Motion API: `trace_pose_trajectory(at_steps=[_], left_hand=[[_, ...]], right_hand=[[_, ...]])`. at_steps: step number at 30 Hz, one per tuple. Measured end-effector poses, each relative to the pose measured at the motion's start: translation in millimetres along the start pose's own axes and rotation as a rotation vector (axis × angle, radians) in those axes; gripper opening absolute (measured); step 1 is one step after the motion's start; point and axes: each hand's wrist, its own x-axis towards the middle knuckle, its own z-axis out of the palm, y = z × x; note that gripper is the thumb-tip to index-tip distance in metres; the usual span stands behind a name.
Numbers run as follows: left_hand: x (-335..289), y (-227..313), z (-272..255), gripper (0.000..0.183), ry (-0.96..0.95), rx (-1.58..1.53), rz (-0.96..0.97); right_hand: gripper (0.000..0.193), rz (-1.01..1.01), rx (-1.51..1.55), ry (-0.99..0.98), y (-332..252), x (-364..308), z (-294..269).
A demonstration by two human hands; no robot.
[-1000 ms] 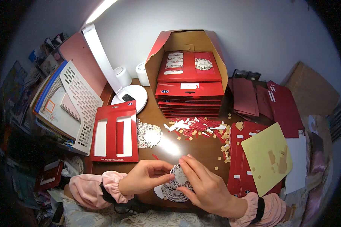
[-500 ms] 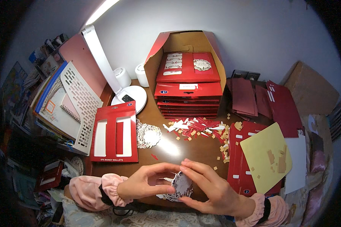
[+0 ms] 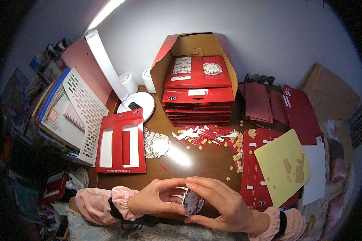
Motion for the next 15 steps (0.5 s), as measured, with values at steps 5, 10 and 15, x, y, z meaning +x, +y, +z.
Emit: trace_pose_trajectory(at_steps=[5, 10, 15], left_hand=[[-1.7, 1.1, -0.1, 0.065, 0.009, 0.033, 0.012], [-3.3, 5.6, -0.9, 0.065, 0.002, -0.007, -0.011], [-9.1, 6.5, -4.5, 0.065, -0.018, -0.083, 0.003]], right_hand=[[0.072, -0.009, 0.068, 0.014, 2.4, -0.4, -1.0], [0.072, -0.010, 0.112, 0.018, 2.2, 0.9, -5.3], [0.075, 0.072, 0.220, 0.052, 4.0, -5.5, -8.1]])
